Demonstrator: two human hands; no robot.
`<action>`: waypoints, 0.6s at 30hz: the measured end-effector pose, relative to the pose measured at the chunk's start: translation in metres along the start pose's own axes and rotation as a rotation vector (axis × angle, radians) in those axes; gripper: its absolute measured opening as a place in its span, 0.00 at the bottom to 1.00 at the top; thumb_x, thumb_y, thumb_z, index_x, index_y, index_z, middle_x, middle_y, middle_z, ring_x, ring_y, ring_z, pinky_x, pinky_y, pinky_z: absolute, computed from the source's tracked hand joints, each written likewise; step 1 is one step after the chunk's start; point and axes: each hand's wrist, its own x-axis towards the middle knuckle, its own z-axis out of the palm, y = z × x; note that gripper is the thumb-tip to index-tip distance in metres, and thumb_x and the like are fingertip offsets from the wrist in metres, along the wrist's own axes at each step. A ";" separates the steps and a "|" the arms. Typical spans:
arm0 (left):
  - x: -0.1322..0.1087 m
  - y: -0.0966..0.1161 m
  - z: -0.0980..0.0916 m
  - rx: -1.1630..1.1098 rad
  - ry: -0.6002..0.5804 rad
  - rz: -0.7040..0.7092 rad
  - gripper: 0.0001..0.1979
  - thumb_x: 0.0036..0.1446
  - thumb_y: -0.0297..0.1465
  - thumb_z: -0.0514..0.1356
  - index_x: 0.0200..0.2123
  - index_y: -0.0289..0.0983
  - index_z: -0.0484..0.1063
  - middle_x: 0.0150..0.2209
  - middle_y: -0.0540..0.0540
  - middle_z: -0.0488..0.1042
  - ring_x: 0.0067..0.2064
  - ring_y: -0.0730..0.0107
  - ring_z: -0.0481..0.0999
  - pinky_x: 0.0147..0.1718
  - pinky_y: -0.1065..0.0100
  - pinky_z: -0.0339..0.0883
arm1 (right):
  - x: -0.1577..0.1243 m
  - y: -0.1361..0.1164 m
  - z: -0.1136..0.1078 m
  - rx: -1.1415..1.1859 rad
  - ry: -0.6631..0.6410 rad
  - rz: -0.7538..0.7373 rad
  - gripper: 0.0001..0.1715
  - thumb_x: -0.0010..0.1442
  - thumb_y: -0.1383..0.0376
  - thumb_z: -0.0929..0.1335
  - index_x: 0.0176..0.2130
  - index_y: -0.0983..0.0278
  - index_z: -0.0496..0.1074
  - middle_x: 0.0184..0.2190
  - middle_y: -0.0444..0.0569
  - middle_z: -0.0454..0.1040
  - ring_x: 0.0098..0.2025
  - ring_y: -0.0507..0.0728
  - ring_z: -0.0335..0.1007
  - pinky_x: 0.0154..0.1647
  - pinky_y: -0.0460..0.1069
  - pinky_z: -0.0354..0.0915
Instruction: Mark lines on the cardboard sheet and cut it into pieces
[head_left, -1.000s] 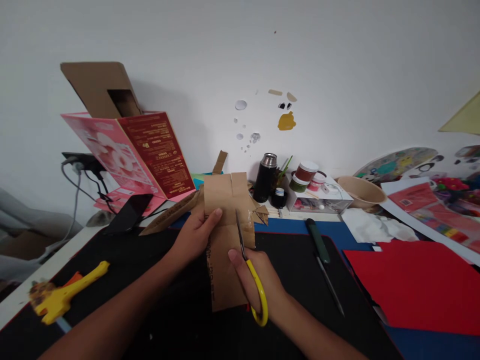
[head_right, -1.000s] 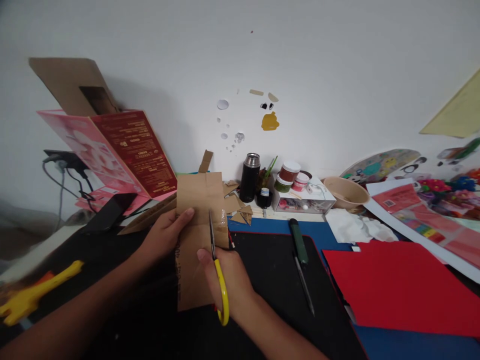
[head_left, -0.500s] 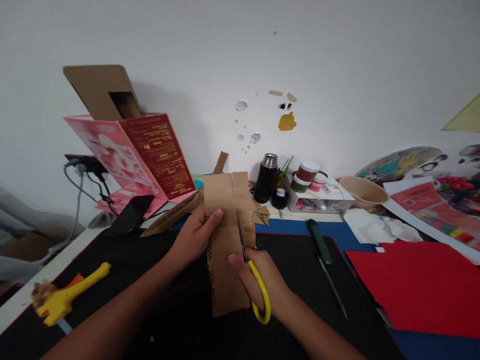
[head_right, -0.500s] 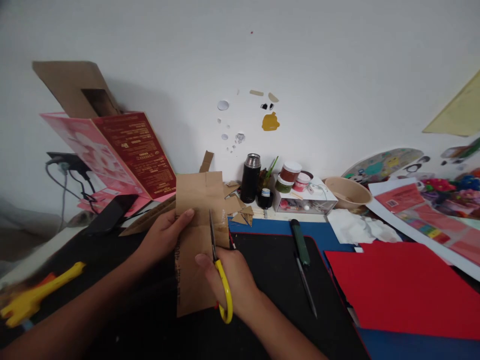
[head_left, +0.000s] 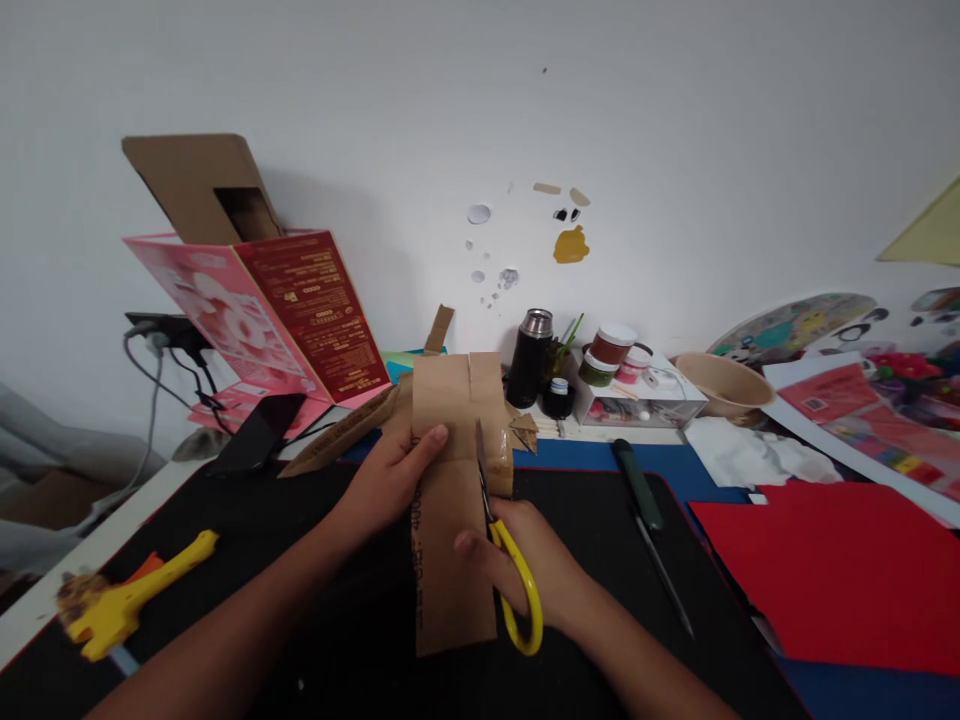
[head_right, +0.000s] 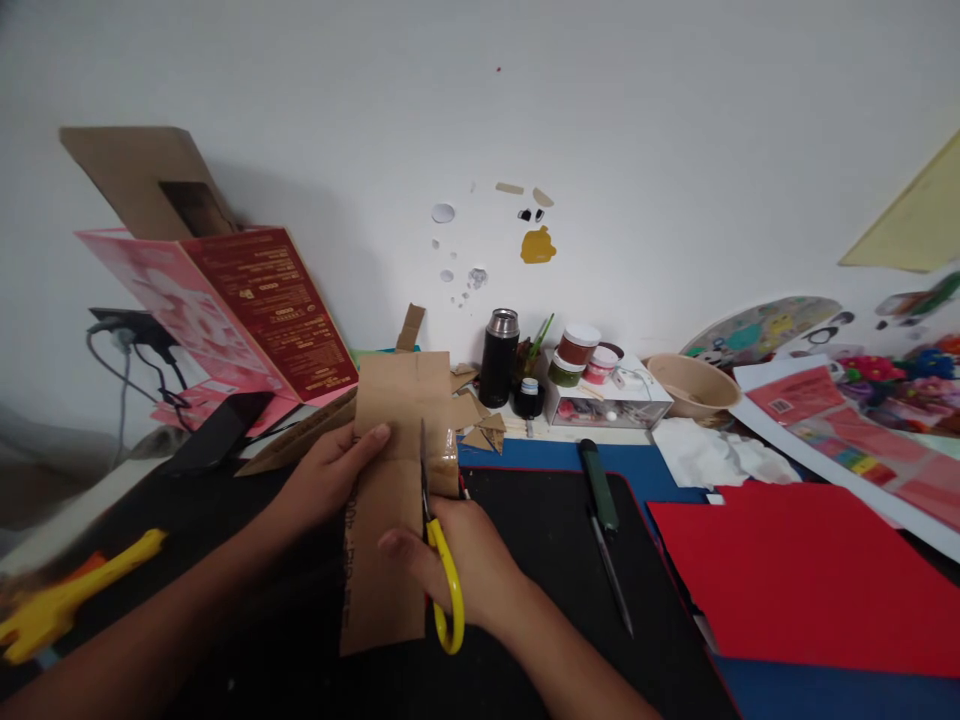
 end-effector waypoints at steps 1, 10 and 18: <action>0.000 0.000 0.000 0.017 0.002 0.012 0.32 0.58 0.62 0.61 0.35 0.36 0.78 0.34 0.41 0.82 0.38 0.52 0.80 0.34 0.62 0.71 | 0.000 0.000 0.000 -0.011 0.015 0.009 0.32 0.68 0.38 0.69 0.36 0.64 0.77 0.30 0.47 0.77 0.33 0.57 0.72 0.29 0.46 0.61; 0.000 0.003 0.003 0.034 0.013 0.024 0.31 0.58 0.62 0.61 0.34 0.37 0.79 0.34 0.41 0.83 0.36 0.54 0.79 0.34 0.62 0.71 | 0.001 -0.001 0.009 -0.048 0.119 0.093 0.36 0.69 0.37 0.66 0.32 0.65 0.75 0.27 0.46 0.74 0.29 0.55 0.66 0.27 0.46 0.57; -0.002 0.006 0.003 0.078 0.032 0.048 0.30 0.59 0.61 0.60 0.31 0.37 0.77 0.33 0.42 0.82 0.36 0.55 0.78 0.34 0.63 0.70 | -0.001 -0.005 0.012 -0.035 0.152 0.101 0.38 0.70 0.36 0.63 0.28 0.64 0.70 0.26 0.45 0.71 0.29 0.54 0.63 0.27 0.47 0.55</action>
